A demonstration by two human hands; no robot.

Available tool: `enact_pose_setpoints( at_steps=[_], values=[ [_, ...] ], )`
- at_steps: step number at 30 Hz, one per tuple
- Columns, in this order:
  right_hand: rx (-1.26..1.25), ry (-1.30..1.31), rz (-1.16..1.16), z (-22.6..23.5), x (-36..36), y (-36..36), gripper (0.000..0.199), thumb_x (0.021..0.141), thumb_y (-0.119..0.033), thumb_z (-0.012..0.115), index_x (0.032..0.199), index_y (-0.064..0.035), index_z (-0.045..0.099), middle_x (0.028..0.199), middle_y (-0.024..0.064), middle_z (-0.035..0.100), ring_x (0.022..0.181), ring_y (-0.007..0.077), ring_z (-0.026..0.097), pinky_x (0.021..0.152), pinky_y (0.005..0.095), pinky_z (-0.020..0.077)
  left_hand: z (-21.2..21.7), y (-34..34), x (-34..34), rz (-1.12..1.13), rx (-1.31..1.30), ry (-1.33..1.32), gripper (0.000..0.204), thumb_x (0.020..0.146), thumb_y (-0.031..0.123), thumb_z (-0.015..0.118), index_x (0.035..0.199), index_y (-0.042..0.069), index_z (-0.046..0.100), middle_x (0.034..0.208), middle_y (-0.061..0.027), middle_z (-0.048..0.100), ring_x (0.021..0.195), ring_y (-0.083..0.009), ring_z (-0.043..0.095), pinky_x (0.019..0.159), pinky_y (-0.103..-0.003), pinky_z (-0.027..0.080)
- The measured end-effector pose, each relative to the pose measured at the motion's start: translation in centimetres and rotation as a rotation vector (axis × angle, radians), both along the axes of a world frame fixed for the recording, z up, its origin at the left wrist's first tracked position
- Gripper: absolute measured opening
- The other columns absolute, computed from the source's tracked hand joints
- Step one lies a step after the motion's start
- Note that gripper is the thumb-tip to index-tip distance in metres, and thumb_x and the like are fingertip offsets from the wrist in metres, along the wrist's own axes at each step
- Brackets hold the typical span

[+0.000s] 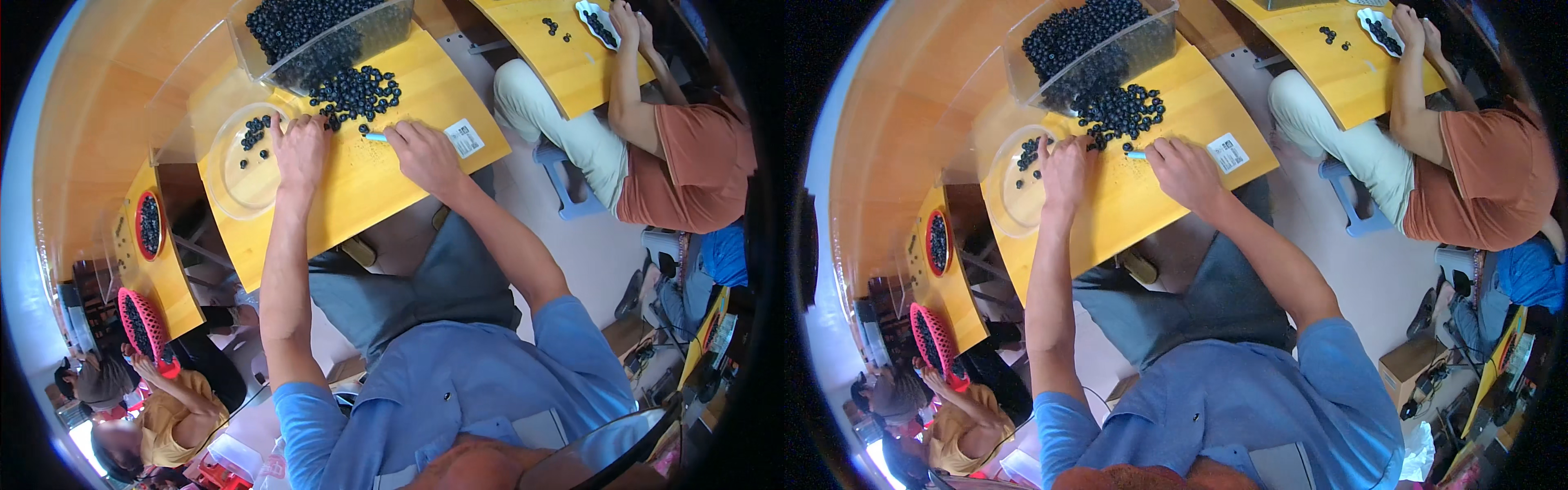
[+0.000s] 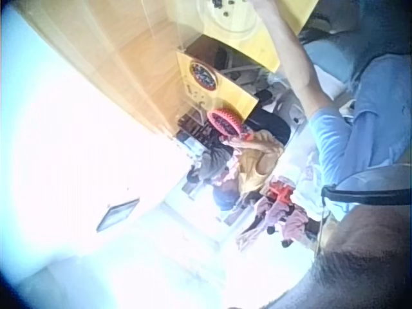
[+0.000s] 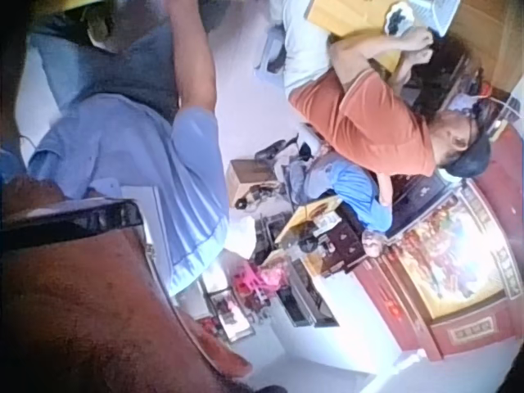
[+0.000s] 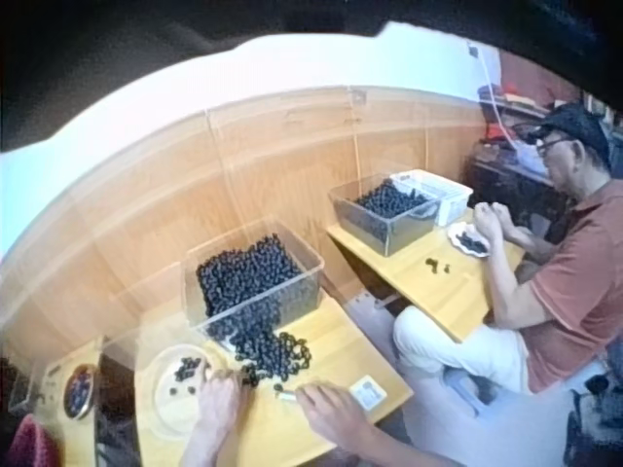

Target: The person takes off eyeglasses, scoops small black items from a container onto the table, and pierces them individually using a handheld tool before placing them onto a round clear plate.

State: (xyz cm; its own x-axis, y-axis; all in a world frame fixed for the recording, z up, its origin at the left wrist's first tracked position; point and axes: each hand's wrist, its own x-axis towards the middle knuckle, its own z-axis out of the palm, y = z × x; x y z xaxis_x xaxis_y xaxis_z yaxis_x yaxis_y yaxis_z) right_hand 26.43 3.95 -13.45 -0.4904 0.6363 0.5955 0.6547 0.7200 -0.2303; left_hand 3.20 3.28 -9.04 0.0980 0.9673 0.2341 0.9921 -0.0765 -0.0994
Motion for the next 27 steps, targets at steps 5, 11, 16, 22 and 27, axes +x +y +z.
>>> enact_pose_setpoints(
  at_steps=[5, 11, 16, 22, 27],
  values=[
    [-0.004, -0.005, 0.000, -0.4, -0.2, 0.0, 0.009, 0.084, -0.011, 0.062, 0.091, -0.0058, 0.065, 0.085, 0.0055, 0.059, 0.081, 0.0231, 0.065, 0.067, 0.0380, 0.0561, 0.6, 0.3, 0.0, 0.045, -0.061, -0.102, 0.019, 0.087, 0.017, 0.074, 0.105, 0.012, 0.075, 0.099, -0.0093, 0.075, 0.094, -0.0251, 0.072, 0.114, -0.051, 0.034],
    [-0.004, -0.024, -0.016, -0.4, -0.1, 0.1, 0.008, 0.084, -0.011, 0.062, 0.091, -0.0062, 0.065, 0.084, 0.0056, 0.058, 0.080, 0.0229, 0.065, 0.067, 0.0375, 0.0558, 1.0, -2.6, 2.3, 0.039, 0.186, -0.811, 0.021, 0.085, 0.007, 0.078, 0.106, 0.005, 0.073, 0.094, -0.0131, 0.070, 0.083, -0.0253, 0.069, 0.081, -0.038, 0.053],
    [-0.001, -0.027, -0.023, -0.1, -0.2, 0.1, 0.010, 0.083, -0.012, 0.062, 0.091, -0.0065, 0.065, 0.083, 0.0052, 0.058, 0.080, 0.0225, 0.065, 0.067, 0.0370, 0.0558, -2.7, -4.8, 3.8, 0.226, 0.132, -1.359, 0.017, 0.091, 0.002, 0.076, 0.107, -0.001, 0.073, 0.092, -0.0034, 0.065, 0.082, -0.0098, 0.062, 0.074, -0.025, 0.052],
    [-0.010, -0.046, -0.017, -0.1, -0.3, -0.3, 0.016, 0.082, -0.013, 0.063, 0.096, -0.0061, 0.067, 0.083, 0.0044, 0.057, 0.080, 0.0210, 0.065, 0.064, 0.0361, 0.0552, -4.6, -5.8, 4.8, 0.208, 0.205, -1.518, 0.015, 0.090, -0.002, 0.074, 0.105, -0.004, 0.073, 0.099, -0.0040, 0.064, 0.085, -0.0096, 0.062, 0.076, -0.024, 0.051],
    [0.030, -0.017, 0.010, 0.1, 0.0, -0.3, 0.020, 0.081, -0.012, 0.065, 0.100, -0.0058, 0.068, 0.082, 0.0039, 0.057, 0.078, 0.0199, 0.064, 0.062, 0.0350, 0.0547, -4.4, -5.9, 4.9, 0.187, 0.241, -1.398, 0.020, 0.089, -0.005, 0.075, 0.109, -0.002, 0.074, 0.101, -0.0042, 0.064, 0.082, -0.0089, 0.060, 0.074, -0.023, 0.050]
  ],
)
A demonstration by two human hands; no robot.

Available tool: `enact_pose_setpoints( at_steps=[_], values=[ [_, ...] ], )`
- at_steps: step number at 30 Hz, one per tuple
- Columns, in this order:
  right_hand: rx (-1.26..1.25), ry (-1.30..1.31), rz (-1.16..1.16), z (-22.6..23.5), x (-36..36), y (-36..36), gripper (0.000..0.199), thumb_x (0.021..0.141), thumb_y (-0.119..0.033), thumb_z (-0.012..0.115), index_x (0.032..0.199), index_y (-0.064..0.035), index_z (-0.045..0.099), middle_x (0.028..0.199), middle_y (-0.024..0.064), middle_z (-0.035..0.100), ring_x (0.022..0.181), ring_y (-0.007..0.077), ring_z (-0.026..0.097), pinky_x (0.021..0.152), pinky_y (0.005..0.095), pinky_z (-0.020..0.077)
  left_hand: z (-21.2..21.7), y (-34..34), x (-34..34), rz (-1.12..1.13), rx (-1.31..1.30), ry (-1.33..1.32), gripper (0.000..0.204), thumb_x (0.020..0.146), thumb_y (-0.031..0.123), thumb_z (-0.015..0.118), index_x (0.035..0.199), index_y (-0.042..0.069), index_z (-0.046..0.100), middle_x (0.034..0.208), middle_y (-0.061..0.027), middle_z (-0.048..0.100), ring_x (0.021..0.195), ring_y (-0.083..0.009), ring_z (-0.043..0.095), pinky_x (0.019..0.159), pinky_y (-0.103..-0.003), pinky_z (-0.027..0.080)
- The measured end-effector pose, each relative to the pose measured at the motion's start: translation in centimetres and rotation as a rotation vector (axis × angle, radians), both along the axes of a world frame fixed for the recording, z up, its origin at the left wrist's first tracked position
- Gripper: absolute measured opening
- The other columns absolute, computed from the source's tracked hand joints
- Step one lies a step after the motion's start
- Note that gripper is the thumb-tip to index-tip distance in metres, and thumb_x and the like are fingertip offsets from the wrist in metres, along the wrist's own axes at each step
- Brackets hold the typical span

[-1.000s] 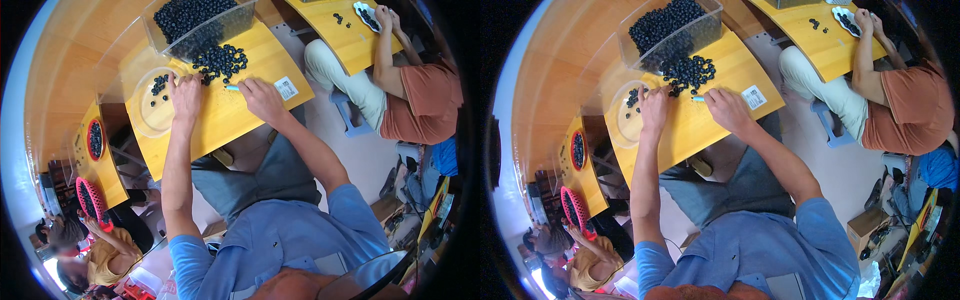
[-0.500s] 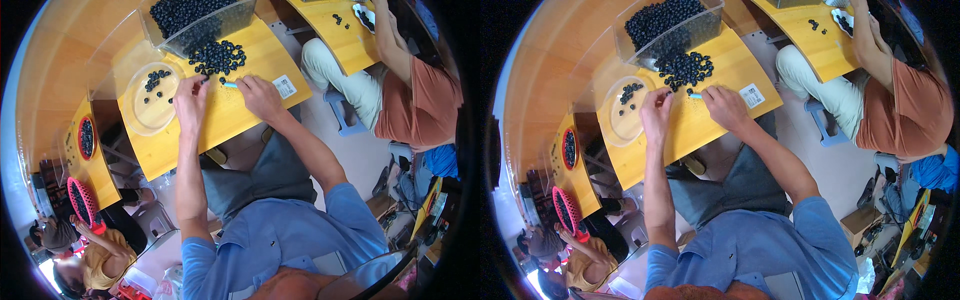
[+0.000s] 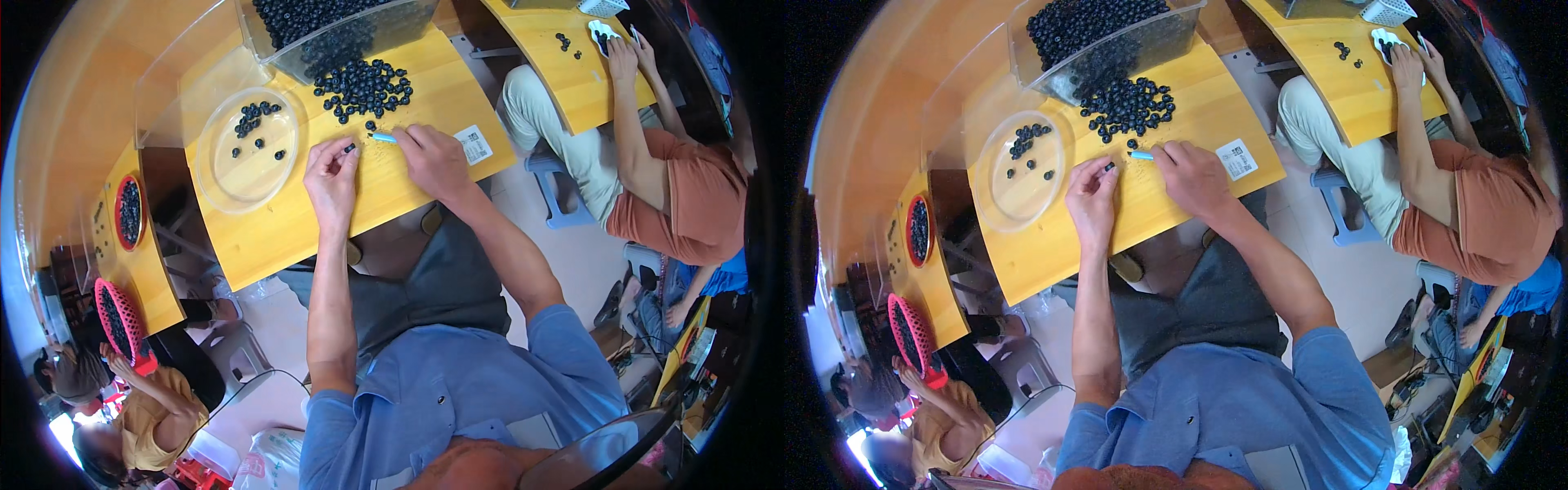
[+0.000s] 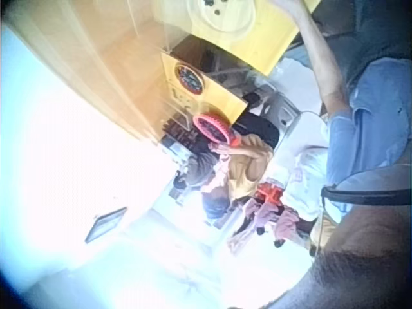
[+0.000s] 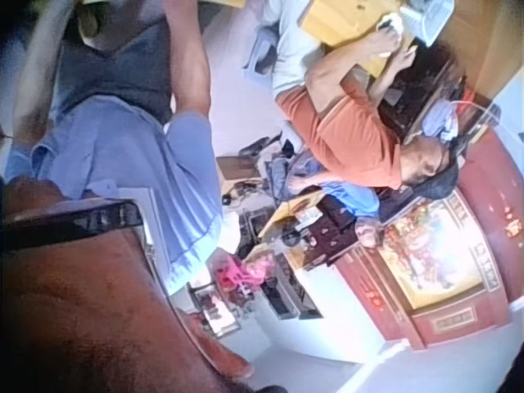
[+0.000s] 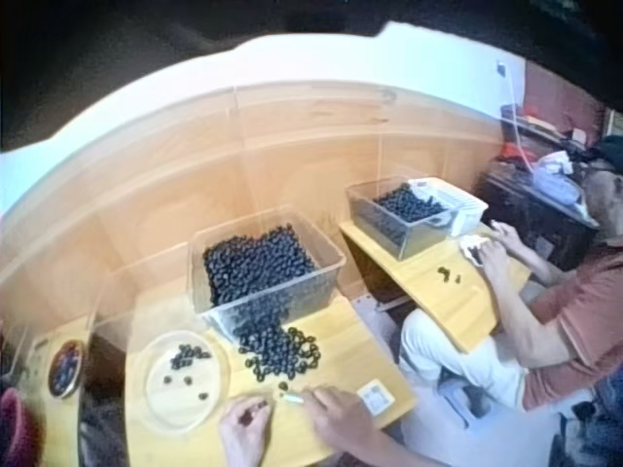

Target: The person takes off eyeglasses, scoops small black items from a container onto the table, and pierces them individually using a handheld tool before placing them onto a round clear plate.

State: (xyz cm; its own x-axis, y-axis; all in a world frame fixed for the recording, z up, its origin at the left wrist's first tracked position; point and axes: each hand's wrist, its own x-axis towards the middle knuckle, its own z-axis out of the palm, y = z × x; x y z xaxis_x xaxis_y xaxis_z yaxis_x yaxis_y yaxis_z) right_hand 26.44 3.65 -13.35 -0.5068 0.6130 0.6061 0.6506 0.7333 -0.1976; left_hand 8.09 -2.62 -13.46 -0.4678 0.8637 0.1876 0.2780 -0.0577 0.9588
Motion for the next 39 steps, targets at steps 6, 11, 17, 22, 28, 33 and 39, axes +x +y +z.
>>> enact_pose_setpoints(
  at_steps=[6, 11, 17, 22, 28, 33, 39],
  values=[
    [0.024, 0.034, 0.070, 0.4, -0.1, -0.1, 0.023, 0.079, -0.010, 0.065, 0.102, -0.0060, 0.068, 0.083, 0.0036, 0.057, 0.075, 0.0198, 0.064, 0.062, 0.0346, 0.0542, 0.1, 0.0, 0.0, -0.028, -0.008, 0.028, 0.019, 0.088, -0.005, 0.076, 0.106, 0.000, 0.075, 0.099, -0.0042, 0.064, 0.078, -0.0088, 0.058, 0.071, -0.023, 0.049],
    [0.028, 0.052, 0.129, 0.2, -0.1, 0.0, 0.024, 0.079, -0.010, 0.065, 0.102, -0.0066, 0.068, 0.083, 0.0037, 0.057, 0.073, 0.0200, 0.064, 0.062, 0.0349, 0.0540, 0.1, 0.1, 0.0, -0.033, -0.038, -0.024, 0.018, 0.088, -0.004, 0.076, 0.105, -0.002, 0.073, 0.098, -0.0051, 0.065, 0.080, -0.0090, 0.061, 0.073, -0.023, 0.052],
    [0.027, 0.065, 0.165, 0.0, 0.0, 0.0, 0.025, 0.079, -0.010, 0.065, 0.103, -0.0067, 0.068, 0.083, 0.0040, 0.057, 0.073, 0.0208, 0.064, 0.063, 0.0351, 0.0538, 0.4, 0.1, 0.4, -0.070, -0.085, -0.075, 0.031, 0.090, -0.004, 0.073, 0.120, -0.002, 0.064, 0.098, -0.0038, 0.066, 0.085, -0.0085, 0.063, 0.078, -0.023, 0.052],
    [0.036, 0.071, 0.180, 0.1, -0.1, 0.0, 0.025, 0.079, -0.009, 0.065, 0.104, -0.0057, 0.069, 0.083, 0.0045, 0.057, 0.074, 0.0210, 0.065, 0.062, 0.0347, 0.0535, 0.0, 0.2, 0.3, -0.118, -0.076, -0.093, 0.035, 0.090, -0.007, 0.072, 0.122, -0.002, 0.062, 0.099, -0.0042, 0.067, 0.088, -0.0100, 0.064, 0.081, -0.024, 0.054],
    [0.007, 0.042, 0.163, 0.2, -0.1, -0.1, 0.025, 0.080, -0.009, 0.065, 0.105, -0.0048, 0.069, 0.082, 0.0050, 0.057, 0.074, 0.0211, 0.065, 0.062, 0.0349, 0.0535, 0.6, 0.2, 0.5, -0.118, -0.097, -0.109, 0.039, 0.089, -0.009, 0.072, 0.125, 0.000, 0.059, 0.100, -0.0043, 0.065, 0.090, -0.0110, 0.065, 0.082, -0.024, 0.054],
    [0.011, 0.049, 0.171, 0.1, -0.1, -0.1, 0.025, 0.080, -0.008, 0.065, 0.105, -0.0047, 0.069, 0.082, 0.0054, 0.057, 0.074, 0.0216, 0.064, 0.062, 0.0355, 0.0540, 0.2, 0.1, 0.4, -0.122, -0.057, -0.184, 0.039, 0.089, -0.010, 0.072, 0.122, 0.001, 0.055, 0.103, -0.0054, 0.065, 0.091, -0.0114, 0.066, 0.082, -0.024, 0.054],
    [-0.062, -0.017, 0.074, -0.1, 0.0, 0.1, 0.026, 0.079, -0.006, 0.063, 0.105, -0.0037, 0.068, 0.082, 0.0055, 0.058, 0.076, 0.0214, 0.065, 0.062, 0.0356, 0.0548, -0.5, -0.2, 0.4, -0.122, 0.073, -0.328, 0.038, 0.087, -0.011, 0.074, 0.116, 0.002, 0.054, 0.104, -0.0069, 0.064, 0.092, -0.0108, 0.066, 0.083, -0.024, 0.054]
  ],
)
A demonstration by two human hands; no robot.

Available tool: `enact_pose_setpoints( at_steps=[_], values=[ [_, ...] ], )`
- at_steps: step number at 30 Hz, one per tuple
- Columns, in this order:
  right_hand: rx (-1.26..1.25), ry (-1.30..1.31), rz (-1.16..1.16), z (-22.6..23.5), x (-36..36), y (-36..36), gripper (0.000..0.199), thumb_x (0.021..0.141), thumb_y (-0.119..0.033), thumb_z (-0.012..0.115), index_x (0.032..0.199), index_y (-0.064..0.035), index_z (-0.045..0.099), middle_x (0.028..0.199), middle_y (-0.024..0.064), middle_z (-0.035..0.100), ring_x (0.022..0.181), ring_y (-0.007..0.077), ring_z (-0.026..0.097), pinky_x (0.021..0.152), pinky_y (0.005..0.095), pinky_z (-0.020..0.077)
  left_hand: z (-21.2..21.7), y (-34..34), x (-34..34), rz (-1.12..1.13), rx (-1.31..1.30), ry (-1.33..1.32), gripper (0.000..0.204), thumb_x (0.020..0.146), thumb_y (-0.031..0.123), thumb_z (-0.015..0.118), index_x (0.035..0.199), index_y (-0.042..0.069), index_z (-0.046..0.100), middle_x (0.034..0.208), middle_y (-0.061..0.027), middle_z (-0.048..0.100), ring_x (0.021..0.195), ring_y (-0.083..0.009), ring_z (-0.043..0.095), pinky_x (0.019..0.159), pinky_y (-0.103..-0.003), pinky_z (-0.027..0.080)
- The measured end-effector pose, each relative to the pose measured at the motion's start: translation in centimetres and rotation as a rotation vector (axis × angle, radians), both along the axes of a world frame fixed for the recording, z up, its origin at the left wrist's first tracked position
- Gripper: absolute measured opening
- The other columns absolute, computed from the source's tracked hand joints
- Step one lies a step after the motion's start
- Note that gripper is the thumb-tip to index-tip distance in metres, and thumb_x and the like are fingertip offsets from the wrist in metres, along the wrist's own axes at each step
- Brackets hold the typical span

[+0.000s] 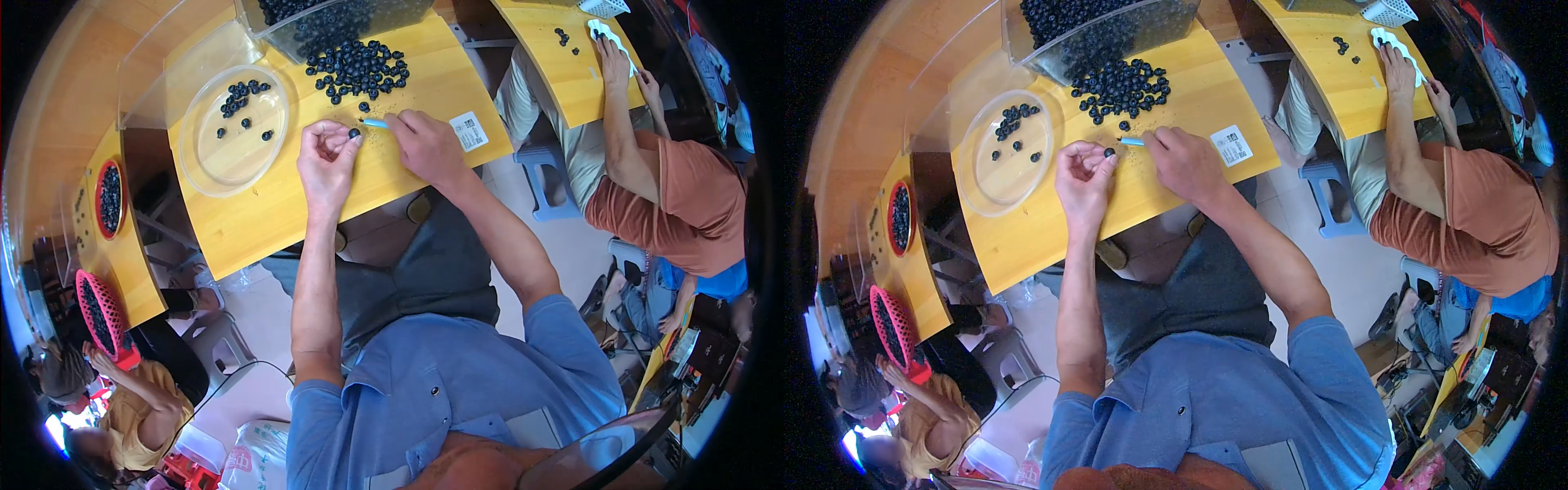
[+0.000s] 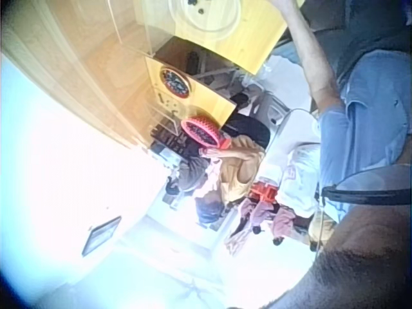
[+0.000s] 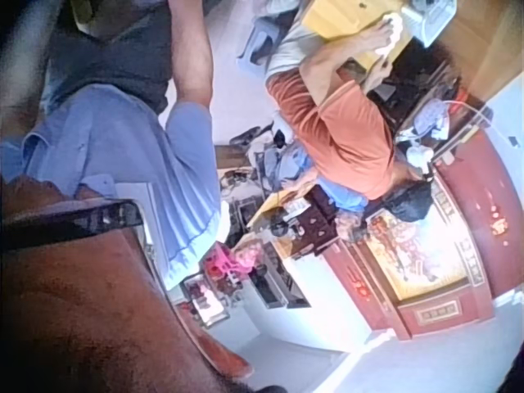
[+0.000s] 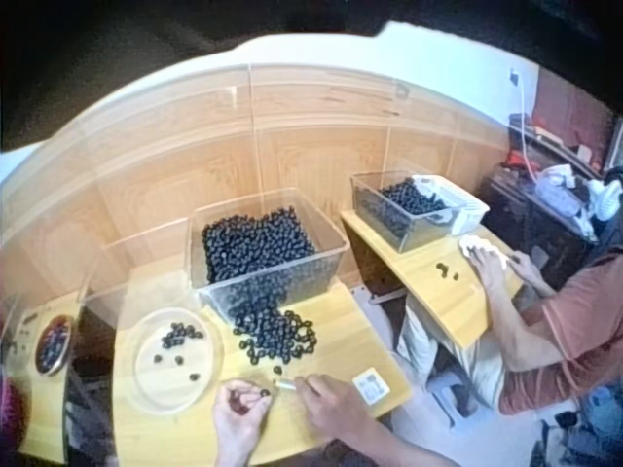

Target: The person takes off eyeglasses, scoops small black items from a container onto the table, and pierces them individually using a handheld tool before placing them onto a round clear plate.

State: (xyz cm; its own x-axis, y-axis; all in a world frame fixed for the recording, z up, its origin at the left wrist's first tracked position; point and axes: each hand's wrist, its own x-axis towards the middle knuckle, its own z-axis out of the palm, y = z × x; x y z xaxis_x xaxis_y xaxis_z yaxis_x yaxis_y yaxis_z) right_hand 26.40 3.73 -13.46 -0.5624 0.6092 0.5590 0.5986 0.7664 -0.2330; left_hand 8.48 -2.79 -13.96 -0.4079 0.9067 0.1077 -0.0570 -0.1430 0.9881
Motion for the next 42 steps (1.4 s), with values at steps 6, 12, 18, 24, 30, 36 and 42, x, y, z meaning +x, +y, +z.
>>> enact_pose_setpoints(
  at_steps=[6, 12, 18, 24, 30, 36, 42],
  values=[
    [0.088, 0.080, 0.026, 0.0, 0.0, 0.0, 0.028, 0.078, -0.005, 0.064, 0.105, -0.0029, 0.069, 0.081, 0.0053, 0.057, 0.073, 0.0214, 0.065, 0.060, 0.0357, 0.0538, 0.1, -0.1, -0.2, 0.009, 0.000, 0.004, 0.032, 0.087, -0.009, 0.075, 0.112, 0.002, 0.057, 0.102, -0.0064, 0.067, 0.090, -0.0099, 0.066, 0.083, -0.023, 0.053],
    [0.147, 0.102, 0.073, 0.1, 0.3, -0.3, 0.030, 0.076, -0.006, 0.066, 0.106, -0.0030, 0.069, 0.081, 0.0049, 0.058, 0.070, 0.0203, 0.064, 0.058, 0.0344, 0.0528, 0.2, -0.1, 0.0, 0.019, -0.020, 0.059, 0.028, 0.088, -0.008, 0.075, 0.110, 0.001, 0.061, 0.098, -0.0060, 0.070, 0.087, -0.0086, 0.066, 0.079, -0.021, 0.053],
    [0.152, 0.096, 0.096, 0.7, 0.2, -0.3, 0.032, 0.075, -0.007, 0.066, 0.106, -0.0034, 0.070, 0.082, 0.0043, 0.058, 0.070, 0.0198, 0.064, 0.059, 0.0336, 0.0530, 0.2, 0.0, -0.1, 0.005, -0.056, 0.028, 0.029, 0.088, -0.008, 0.074, 0.111, 0.000, 0.059, 0.098, -0.0063, 0.070, 0.088, -0.0092, 0.066, 0.078, -0.022, 0.053],
    [0.143, 0.092, 0.088, 0.5, 0.3, -0.5, 0.032, 0.075, -0.007, 0.066, 0.107, -0.0037, 0.069, 0.083, 0.0042, 0.058, 0.070, 0.0196, 0.063, 0.060, 0.0337, 0.0532, 0.3, 0.0, 0.0, 0.007, -0.035, 0.038, 0.031, 0.089, -0.009, 0.073, 0.113, 0.001, 0.057, 0.102, -0.0075, 0.068, 0.093, -0.0113, 0.066, 0.083, -0.024, 0.053],
    [0.076, 0.041, 0.028, 0.0, 0.0, -0.1, 0.025, 0.078, -0.009, 0.064, 0.102, -0.0051, 0.068, 0.081, 0.0043, 0.057, 0.072, 0.0203, 0.064, 0.060, 0.0351, 0.0546, -0.2, 0.0, -0.4, -0.029, -0.012, -0.050, 0.033, 0.088, -0.011, 0.073, 0.113, 0.001, 0.056, 0.105, -0.0076, 0.065, 0.095, -0.0120, 0.066, 0.086, -0.025, 0.053],
    [0.041, -0.008, -0.035, -0.4, -0.3, 0.3, 0.018, 0.080, -0.010, 0.062, 0.097, -0.0060, 0.067, 0.080, 0.0043, 0.057, 0.074, 0.0213, 0.065, 0.060, 0.0364, 0.0556, 0.3, 0.0, -0.8, -0.033, 0.044, -0.125, 0.033, 0.088, -0.012, 0.072, 0.117, -0.001, 0.060, 0.107, -0.0067, 0.064, 0.095, -0.0113, 0.066, 0.086, -0.025, 0.053],
    [0.055, 0.011, -0.044, -0.7, -0.1, 0.2, 0.019, 0.080, -0.009, 0.062, 0.098, -0.0056, 0.067, 0.080, 0.0043, 0.057, 0.076, 0.0204, 0.065, 0.062, 0.0363, 0.0553, 1.3, -1.1, -1.8, 0.164, 0.100, 0.229, 0.020, 0.089, -0.006, 0.074, 0.108, 0.000, 0.071, 0.107, -0.0044, 0.066, 0.091, -0.0102, 0.064, 0.084, -0.024, 0.053]
  ],
)
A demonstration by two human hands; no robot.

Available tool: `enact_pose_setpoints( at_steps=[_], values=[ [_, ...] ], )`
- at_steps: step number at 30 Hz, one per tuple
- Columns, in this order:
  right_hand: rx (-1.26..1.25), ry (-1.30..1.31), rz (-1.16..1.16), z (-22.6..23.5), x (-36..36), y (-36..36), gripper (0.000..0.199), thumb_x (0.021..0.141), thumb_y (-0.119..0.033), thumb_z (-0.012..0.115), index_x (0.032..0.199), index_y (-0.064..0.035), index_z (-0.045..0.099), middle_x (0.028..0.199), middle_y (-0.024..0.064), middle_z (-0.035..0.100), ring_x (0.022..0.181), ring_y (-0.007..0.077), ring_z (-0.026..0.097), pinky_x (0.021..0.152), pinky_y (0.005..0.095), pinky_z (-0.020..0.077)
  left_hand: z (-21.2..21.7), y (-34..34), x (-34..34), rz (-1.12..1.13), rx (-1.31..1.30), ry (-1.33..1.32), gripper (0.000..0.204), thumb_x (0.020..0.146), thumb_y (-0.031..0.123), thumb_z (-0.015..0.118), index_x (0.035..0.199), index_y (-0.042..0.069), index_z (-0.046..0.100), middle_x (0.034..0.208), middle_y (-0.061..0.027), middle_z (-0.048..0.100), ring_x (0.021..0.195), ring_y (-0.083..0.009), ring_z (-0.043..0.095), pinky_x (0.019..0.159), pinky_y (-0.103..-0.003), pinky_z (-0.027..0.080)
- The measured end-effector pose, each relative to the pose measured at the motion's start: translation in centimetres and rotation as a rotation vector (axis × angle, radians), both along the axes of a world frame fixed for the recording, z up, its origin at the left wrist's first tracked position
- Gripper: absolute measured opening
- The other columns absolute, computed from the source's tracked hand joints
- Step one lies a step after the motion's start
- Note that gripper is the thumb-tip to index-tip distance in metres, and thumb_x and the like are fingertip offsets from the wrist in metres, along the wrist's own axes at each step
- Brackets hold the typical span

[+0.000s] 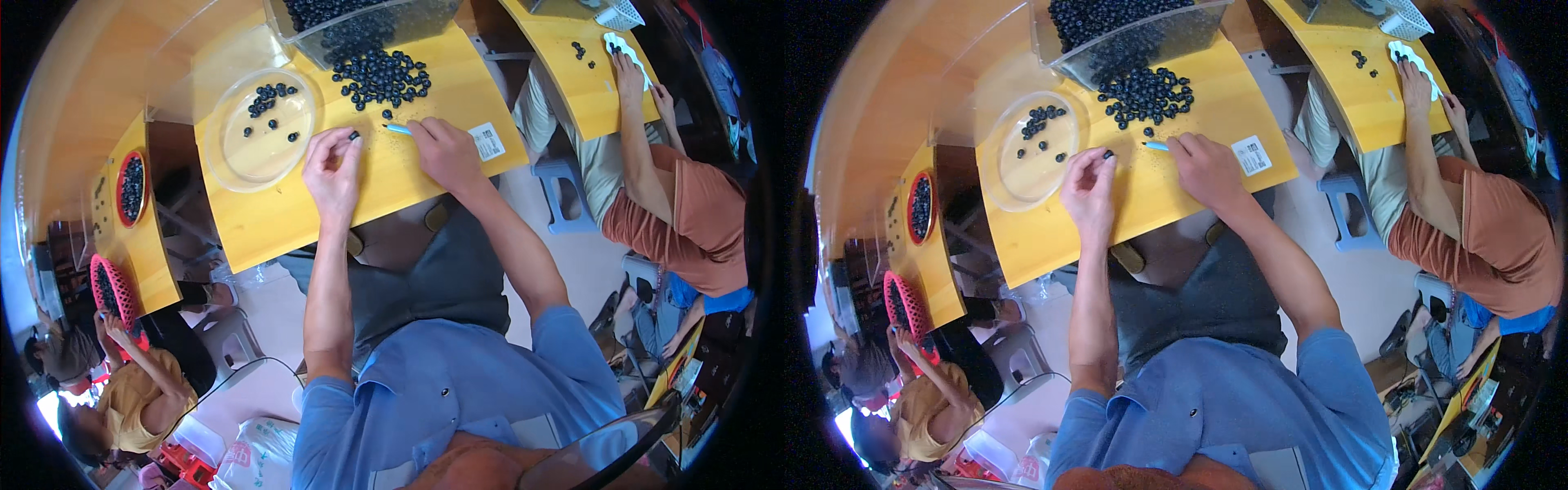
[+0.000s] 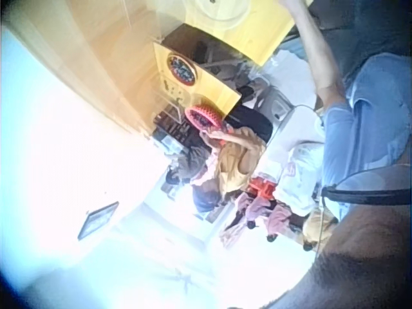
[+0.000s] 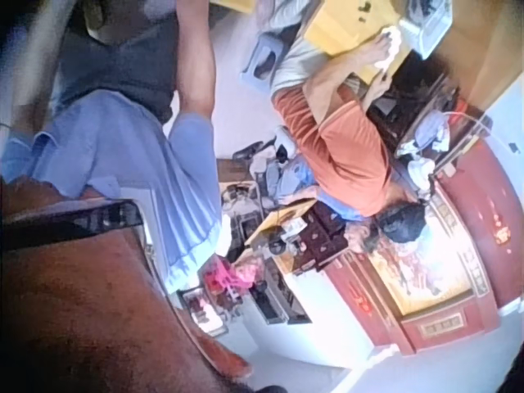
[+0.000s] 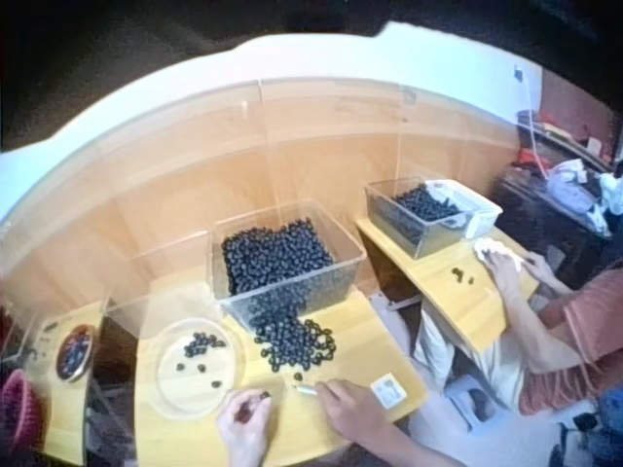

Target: The person takes off eyeglasses, scoops small black items from a container onto the table, and pierces them individually using a handheld tool before placing them onto a round clear plate.

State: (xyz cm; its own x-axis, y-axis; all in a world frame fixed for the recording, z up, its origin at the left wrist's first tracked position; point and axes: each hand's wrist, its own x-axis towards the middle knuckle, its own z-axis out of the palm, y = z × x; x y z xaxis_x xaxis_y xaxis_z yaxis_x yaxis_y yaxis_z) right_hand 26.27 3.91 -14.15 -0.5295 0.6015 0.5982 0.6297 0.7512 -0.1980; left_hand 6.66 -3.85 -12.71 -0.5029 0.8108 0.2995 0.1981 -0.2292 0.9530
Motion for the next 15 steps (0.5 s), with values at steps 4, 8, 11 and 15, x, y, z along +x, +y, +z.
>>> enact_pose_setpoints(
  at_steps=[4, 8, 11, 15],
  values=[
    [0.021, 0.036, 0.012, 0.3, 0.2, 0.0, 0.020, 0.079, -0.010, 0.063, 0.098, -0.0058, 0.067, 0.080, 0.0038, 0.057, 0.078, 0.0197, 0.066, 0.062, 0.0357, 0.0551, 2.8, -0.2, -4.4, 0.199, 0.002, 0.311, 0.019, 0.088, -0.004, 0.073, 0.107, 0.001, 0.072, 0.107, -0.0092, 0.068, 0.092, -0.0174, 0.067, 0.082, -0.029, 0.054],
    [0.018, 0.029, 0.015, 0.4, 0.2, 0.2, 0.019, 0.079, -0.010, 0.063, 0.098, -0.0063, 0.067, 0.080, 0.0037, 0.057, 0.078, 0.0198, 0.065, 0.063, 0.0352, 0.0550, 5.1, 1.9, -5.7, 0.272, 0.004, 0.851, 0.024, 0.085, -0.005, 0.071, 0.108, 0.003, 0.071, 0.105, -0.0153, 0.069, 0.092, -0.0316, 0.068, 0.082, -0.039, 0.056],
    [0.012, 0.002, 0.020, 0.0, 0.0, 0.2, 0.019, 0.079, -0.010, 0.063, 0.097, -0.0067, 0.067, 0.080, 0.0035, 0.057, 0.077, 0.0199, 0.065, 0.063, 0.0351, 0.0550, 4.9, 3.3, -3.7, -0.038, -0.081, 0.808, 0.027, 0.084, -0.005, 0.070, 0.109, 0.003, 0.070, 0.104, -0.0172, 0.069, 0.092, -0.0379, 0.067, 0.082, -0.043, 0.055],
    [0.023, 0.030, 0.025, 0.1, -0.1, 0.2, 0.016, 0.079, -0.010, 0.063, 0.094, -0.0069, 0.067, 0.080, 0.0034, 0.056, 0.076, 0.0200, 0.064, 0.063, 0.0355, 0.0548, 3.0, 5.6, -1.2, -0.070, -0.279, 0.929, 0.024, 0.086, 0.005, 0.073, 0.110, 0.000, 0.068, 0.099, -0.0211, 0.068, 0.092, -0.0406, 0.068, 0.081, -0.047, 0.055]
  ],
)
